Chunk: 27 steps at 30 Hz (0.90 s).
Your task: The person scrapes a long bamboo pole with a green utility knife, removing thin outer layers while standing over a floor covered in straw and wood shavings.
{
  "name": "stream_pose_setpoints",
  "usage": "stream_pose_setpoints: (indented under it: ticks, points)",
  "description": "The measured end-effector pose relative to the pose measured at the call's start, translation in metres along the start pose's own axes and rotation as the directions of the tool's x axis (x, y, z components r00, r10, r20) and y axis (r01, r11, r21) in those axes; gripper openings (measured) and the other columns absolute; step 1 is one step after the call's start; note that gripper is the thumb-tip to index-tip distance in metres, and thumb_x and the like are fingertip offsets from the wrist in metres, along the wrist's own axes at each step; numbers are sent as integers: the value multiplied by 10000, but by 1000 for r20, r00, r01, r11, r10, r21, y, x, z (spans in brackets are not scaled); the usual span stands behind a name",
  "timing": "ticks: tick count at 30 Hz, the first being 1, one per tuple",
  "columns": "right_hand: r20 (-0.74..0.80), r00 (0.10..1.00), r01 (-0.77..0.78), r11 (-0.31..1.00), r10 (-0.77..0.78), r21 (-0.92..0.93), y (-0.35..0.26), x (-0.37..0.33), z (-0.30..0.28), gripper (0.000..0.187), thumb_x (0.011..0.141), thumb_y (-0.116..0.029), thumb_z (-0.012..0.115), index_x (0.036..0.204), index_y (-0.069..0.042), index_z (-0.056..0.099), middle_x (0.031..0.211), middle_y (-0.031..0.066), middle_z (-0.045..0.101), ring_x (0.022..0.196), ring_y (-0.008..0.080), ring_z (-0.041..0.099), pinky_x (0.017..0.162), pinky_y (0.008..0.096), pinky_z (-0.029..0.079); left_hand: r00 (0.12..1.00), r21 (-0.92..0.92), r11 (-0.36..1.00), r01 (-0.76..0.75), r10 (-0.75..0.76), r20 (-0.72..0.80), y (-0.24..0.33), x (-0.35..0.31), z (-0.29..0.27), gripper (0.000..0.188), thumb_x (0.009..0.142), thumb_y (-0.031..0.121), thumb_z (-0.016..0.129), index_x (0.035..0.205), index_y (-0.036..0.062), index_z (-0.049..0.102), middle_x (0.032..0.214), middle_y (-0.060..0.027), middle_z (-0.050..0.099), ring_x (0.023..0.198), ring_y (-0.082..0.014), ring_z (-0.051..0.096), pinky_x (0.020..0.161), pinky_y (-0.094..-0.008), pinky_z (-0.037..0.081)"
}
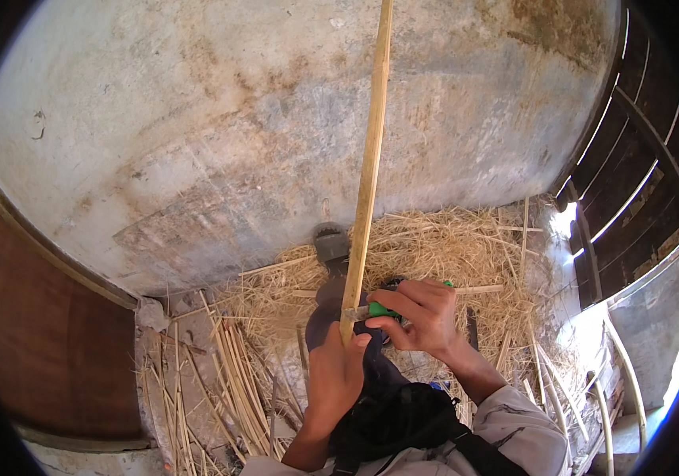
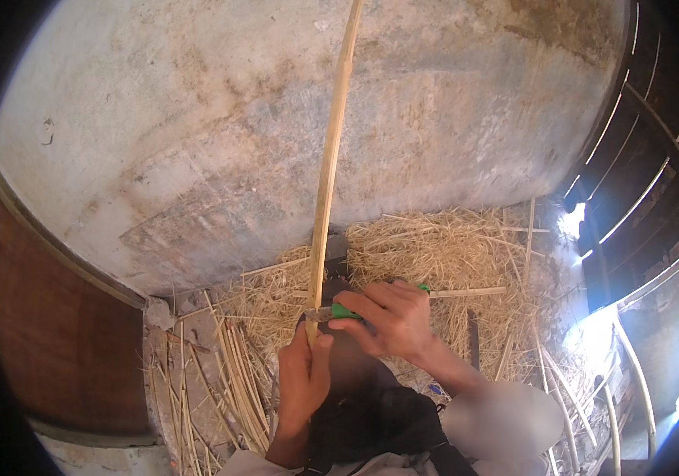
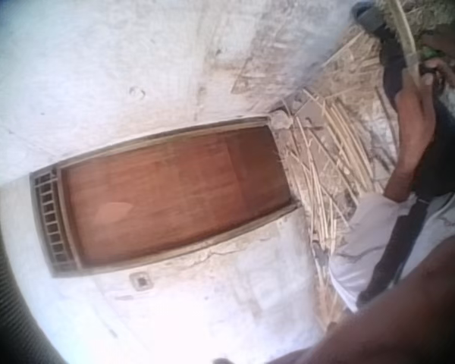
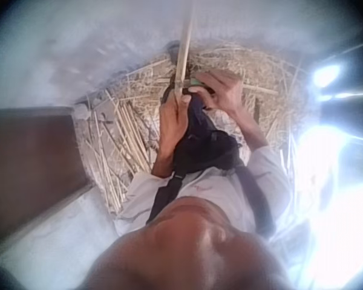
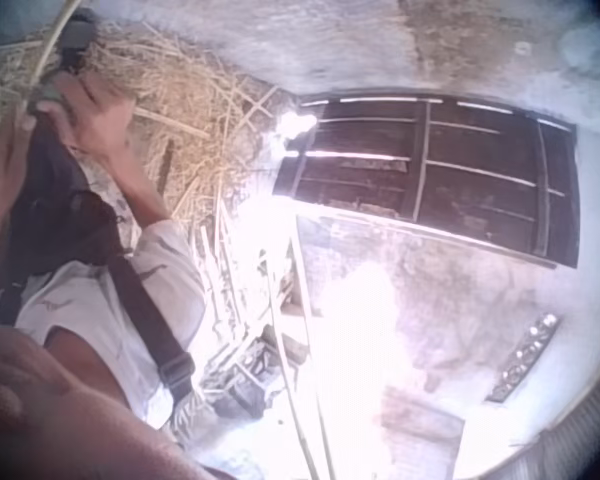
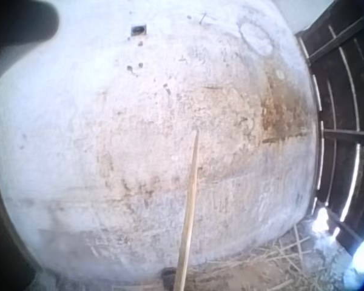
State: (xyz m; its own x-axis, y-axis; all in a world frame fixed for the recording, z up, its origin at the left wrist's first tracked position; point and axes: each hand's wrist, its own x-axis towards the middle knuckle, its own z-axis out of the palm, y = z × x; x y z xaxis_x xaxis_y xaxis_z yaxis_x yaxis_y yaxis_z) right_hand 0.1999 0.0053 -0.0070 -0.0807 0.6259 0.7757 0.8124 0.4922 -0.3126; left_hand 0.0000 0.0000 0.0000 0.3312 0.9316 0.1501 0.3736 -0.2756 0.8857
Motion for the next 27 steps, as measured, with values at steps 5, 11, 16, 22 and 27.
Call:
stream_pose_setpoints:
  ticks: [5,11,16,22,27]
  points:
    - [-5,1000,3,1000,-3,-3,-2,6,3,317,797,-384,888,985,-150,786,680,-21,577,546,185,587,502,339,432,1000,-7,1000,9,-9,-30,-8,-2,0,293,1116,256,528,1010,-12,581,596,-125,498,485,-223,496,489,-403,353]
    - [-14,1000,18,1000,-18,0,-4,11,5,269,827,-331,877,1000,-140,800,684,-12,605,547,212,593,501,349,439,999,-27,1000,13,-14,-49,-10,0,0,314,1126,269,507,1048,-22,598,590,-110,494,492,-218,493,499,-402,365]
    - [-374,724,-654,749,579,-107,77,24,-12,229,1009,-284,725,1088,-89,816,717,42,690,550,118,507,512,320,372,990,17,999,42,-44,131,-12,-35,0,265,1112,225,533,1075,-22,620,616,-160,540,513,-252,537,519,-402,397]
    - [-261,800,-508,841,541,187,93,17,-33,499,1089,-499,573,1165,-47,770,845,24,740,642,87,517,594,299,393,992,20,997,80,-81,96,-24,-22,0,289,1102,248,582,962,-3,557,665,-266,574,657,-505,618,561,-502,440]
    - [10,969,-236,910,247,342,49,-10,-8,362,1015,-384,711,1128,-41,741,935,90,765,695,203,703,670,353,551,997,-115,990,77,-79,-12,-12,-9,-6,327,1135,272,516,941,14,573,651,-14,474,600,-92,437,548,-320,359]
